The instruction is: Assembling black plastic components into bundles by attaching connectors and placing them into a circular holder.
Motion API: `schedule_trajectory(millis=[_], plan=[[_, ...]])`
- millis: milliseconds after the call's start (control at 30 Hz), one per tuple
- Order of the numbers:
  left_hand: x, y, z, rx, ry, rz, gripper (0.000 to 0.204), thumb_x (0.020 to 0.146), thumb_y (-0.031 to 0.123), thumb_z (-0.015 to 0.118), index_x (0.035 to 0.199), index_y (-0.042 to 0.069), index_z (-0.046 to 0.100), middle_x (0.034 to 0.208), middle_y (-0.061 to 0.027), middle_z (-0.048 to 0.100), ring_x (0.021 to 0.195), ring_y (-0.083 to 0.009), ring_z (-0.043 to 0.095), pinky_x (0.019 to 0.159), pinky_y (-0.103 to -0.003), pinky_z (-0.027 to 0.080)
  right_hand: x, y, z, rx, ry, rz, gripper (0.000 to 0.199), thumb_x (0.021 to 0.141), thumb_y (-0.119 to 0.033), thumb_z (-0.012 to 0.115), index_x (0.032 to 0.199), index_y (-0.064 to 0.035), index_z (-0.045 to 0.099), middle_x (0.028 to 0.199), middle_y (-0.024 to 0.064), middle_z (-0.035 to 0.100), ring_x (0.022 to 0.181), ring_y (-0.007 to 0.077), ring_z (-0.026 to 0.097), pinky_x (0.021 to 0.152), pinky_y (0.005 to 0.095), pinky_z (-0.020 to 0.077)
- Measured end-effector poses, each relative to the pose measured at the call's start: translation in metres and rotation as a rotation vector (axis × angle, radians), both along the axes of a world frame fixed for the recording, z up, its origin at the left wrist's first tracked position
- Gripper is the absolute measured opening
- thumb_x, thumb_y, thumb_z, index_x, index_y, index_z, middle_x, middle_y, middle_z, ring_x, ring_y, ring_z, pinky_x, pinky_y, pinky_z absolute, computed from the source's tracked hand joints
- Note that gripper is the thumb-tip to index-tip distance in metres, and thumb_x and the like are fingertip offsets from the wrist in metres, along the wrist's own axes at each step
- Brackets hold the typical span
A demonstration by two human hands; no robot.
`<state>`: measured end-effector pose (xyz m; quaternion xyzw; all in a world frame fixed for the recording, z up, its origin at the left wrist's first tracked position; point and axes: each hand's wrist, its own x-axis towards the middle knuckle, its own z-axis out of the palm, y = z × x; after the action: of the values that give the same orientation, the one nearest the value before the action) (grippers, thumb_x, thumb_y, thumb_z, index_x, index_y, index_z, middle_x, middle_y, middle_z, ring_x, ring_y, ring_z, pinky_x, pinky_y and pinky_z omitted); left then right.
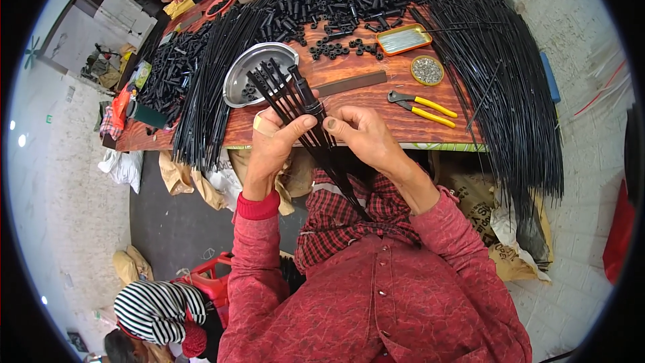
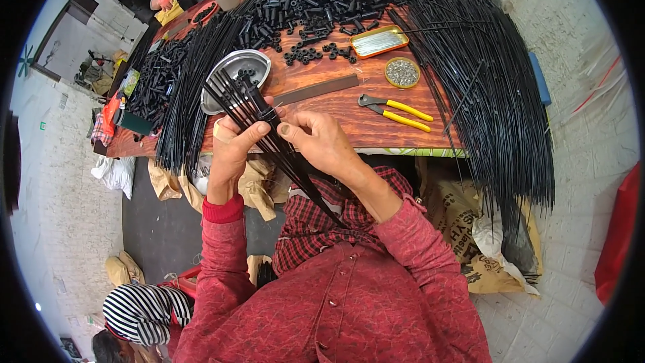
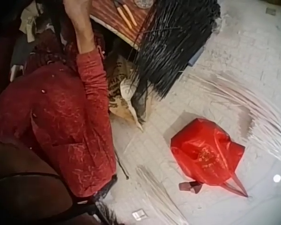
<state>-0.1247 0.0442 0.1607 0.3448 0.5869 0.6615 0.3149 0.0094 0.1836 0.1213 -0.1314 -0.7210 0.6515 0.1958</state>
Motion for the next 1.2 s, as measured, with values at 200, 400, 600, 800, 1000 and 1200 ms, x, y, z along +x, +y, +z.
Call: schedule_trajectory(millis=[200, 400, 600, 800, 1000, 1200], plan=[[-0.004, -0.003, -0.004, 0.03, -0.008, -0.013, 0.039, 0.09, 0.005, 0.073, 0.127, -0.002, 0.064, 0.108, -0.0064, 0.072, 0.095, -0.0122, 0.067, 0.086, -0.027, 0.054, -0.002, -0.002, 0.014, 0.092, -0.097, -0.016, 0.034, 0.096, -0.031, 0.067, 0.079, -0.0016, 0.063, 0.069, -0.0009, 0.056, 0.066, 0.0063, 0.047, 0.059, 0.028, 0.0409], [0.003, -0.005, 0.001, 0.032, -0.036, -0.023, 0.044, 0.089, 0.005, 0.071, 0.131, -0.004, 0.058, 0.113, -0.0139, 0.072, 0.104, -0.0199, 0.069, 0.095, -0.033, 0.054, -0.004, -0.018, 0.015, 0.217, -0.071, -0.212, 0.026, 0.091, -0.023, 0.072, 0.081, 0.0001, 0.064, 0.067, 0.0057, 0.062, 0.061, 0.0099, 0.055, 0.058, 0.0319, 0.0451], [0.008, -0.004, 0.008, -0.037, -0.022, 0.029, 0.043, 0.089, 0.004, 0.069, 0.13, -0.004, 0.059, 0.113, -0.0136, 0.072, 0.104, -0.0187, 0.069, 0.094, -0.032, 0.054, -0.003, -0.02, 0.021, 0.255, -0.084, -0.235, 0.024, 0.087, -0.023, 0.076, 0.083, -0.001, 0.066, 0.072, 0.0096, 0.068, 0.063, 0.0158, 0.063, 0.059, 0.0332, 0.048], [0.005, -0.004, 0.004, -0.041, 0.064, 0.066, 0.042, 0.087, 0.003, 0.067, 0.129, -0.004, 0.06, 0.11, -0.0134, 0.073, 0.1, -0.0179, 0.069, 0.093, -0.032, 0.054, -0.004, -0.026, 0.022, 0.339, 0.019, -0.293, 0.025, 0.088, -0.022, 0.075, 0.083, -0.0007, 0.064, 0.074, 0.0118, 0.064, 0.066, 0.0226, 0.066, 0.06, 0.0342, 0.049], [0.005, -0.004, 0.022, 0.067, 0.033, -0.031, 0.043, 0.087, 0.004, 0.07, 0.128, -0.005, 0.059, 0.109, -0.0142, 0.072, 0.096, -0.0184, 0.07, 0.088, -0.031, 0.056, 0.012, -0.026, 0.047, 0.446, 0.202, -0.232, 0.024, 0.088, -0.023, 0.075, 0.086, -0.0013, 0.063, 0.074, 0.0126, 0.062, 0.066, 0.0285, 0.065, 0.057, 0.0405, 0.048], [0.006, 0.002, 0.018, 0.054, 0.126, -0.029, 0.042, 0.088, 0.006, 0.075, 0.126, -0.002, 0.061, 0.107, -0.006, 0.07, 0.096, -0.0128, 0.067, 0.086, -0.026, 0.053, 0.012, -0.015, 0.047, 0.666, 0.149, -0.291, 0.033, 0.098, -0.033, 0.062, 0.088, -0.0021, 0.067, 0.07, 0.0132, 0.064, 0.065, 0.0318, 0.067, 0.056, 0.0422, 0.0486]])
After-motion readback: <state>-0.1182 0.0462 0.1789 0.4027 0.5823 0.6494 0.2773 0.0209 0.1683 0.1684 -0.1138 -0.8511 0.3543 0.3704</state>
